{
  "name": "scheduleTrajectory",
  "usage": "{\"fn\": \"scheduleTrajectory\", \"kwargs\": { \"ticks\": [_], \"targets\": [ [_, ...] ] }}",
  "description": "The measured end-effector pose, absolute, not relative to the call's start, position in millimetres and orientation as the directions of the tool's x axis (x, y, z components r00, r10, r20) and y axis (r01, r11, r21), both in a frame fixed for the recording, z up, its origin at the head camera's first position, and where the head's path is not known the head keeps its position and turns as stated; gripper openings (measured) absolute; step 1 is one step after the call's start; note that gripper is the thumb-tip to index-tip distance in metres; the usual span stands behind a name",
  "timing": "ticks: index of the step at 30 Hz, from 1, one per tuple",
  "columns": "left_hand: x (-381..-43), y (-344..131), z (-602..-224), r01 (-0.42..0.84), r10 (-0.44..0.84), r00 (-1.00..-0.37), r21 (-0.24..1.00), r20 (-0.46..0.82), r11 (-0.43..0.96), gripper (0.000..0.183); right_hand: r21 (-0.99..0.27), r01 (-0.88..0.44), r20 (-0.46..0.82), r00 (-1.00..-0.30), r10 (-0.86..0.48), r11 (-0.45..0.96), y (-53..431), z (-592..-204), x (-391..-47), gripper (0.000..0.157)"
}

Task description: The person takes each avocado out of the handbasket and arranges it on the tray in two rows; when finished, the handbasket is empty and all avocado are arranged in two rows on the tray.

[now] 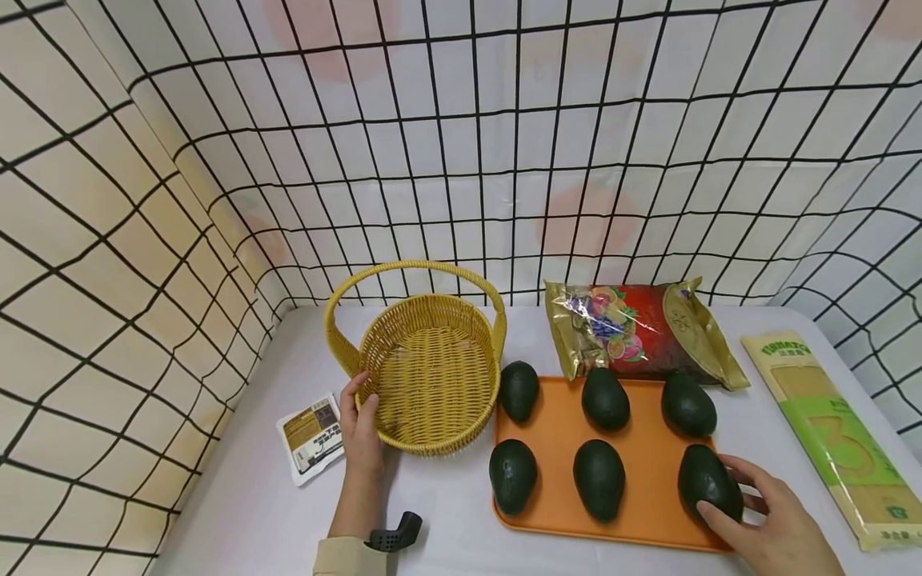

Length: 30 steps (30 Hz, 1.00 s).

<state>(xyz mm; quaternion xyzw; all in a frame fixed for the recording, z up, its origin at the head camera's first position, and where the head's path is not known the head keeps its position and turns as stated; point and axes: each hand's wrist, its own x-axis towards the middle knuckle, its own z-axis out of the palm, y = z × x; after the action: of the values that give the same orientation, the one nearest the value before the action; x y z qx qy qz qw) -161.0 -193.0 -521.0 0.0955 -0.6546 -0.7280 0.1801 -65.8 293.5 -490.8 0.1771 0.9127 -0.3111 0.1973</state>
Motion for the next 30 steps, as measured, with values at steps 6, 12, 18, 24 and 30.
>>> {"fn": "scheduleTrajectory", "kwargs": {
  "ticks": [6, 12, 18, 24, 30],
  "targets": [
    [-160.3, -191.9, -520.9, 0.144, -0.401, -0.910, 0.986, 0.100, -0.081, 0.041, -0.471, 0.414, -0.436, -0.877, 0.202, 0.779, 291.5, -489.0, -64.3, 0.113],
    [-161.0, -192.5, -521.9, 0.141, -0.396, -0.913, 0.986, 0.093, -0.093, 0.041, -0.463, 0.409, -0.446, -0.874, 0.192, 0.787, 294.8, -489.0, -64.0, 0.111],
    [-161.2, -192.9, -521.3, 0.127, -0.399, -0.913, 0.989, 0.086, -0.078, 0.041, -0.456, 0.403, -0.470, -0.866, 0.170, 0.794, 299.4, -488.0, -66.4, 0.115],
    [-159.7, -193.3, -521.0, 0.116, -0.407, -0.910, 0.991, 0.082, -0.060, 0.042, -0.430, 0.380, -0.460, -0.873, 0.164, 0.819, 297.4, -484.3, -65.7, 0.115],
    [-160.7, -193.4, -521.5, 0.116, -0.397, -0.914, 0.992, 0.085, -0.055, 0.041, -0.417, 0.388, -0.456, -0.871, 0.180, 0.822, 294.1, -479.7, -63.3, 0.114]
  ]
}}
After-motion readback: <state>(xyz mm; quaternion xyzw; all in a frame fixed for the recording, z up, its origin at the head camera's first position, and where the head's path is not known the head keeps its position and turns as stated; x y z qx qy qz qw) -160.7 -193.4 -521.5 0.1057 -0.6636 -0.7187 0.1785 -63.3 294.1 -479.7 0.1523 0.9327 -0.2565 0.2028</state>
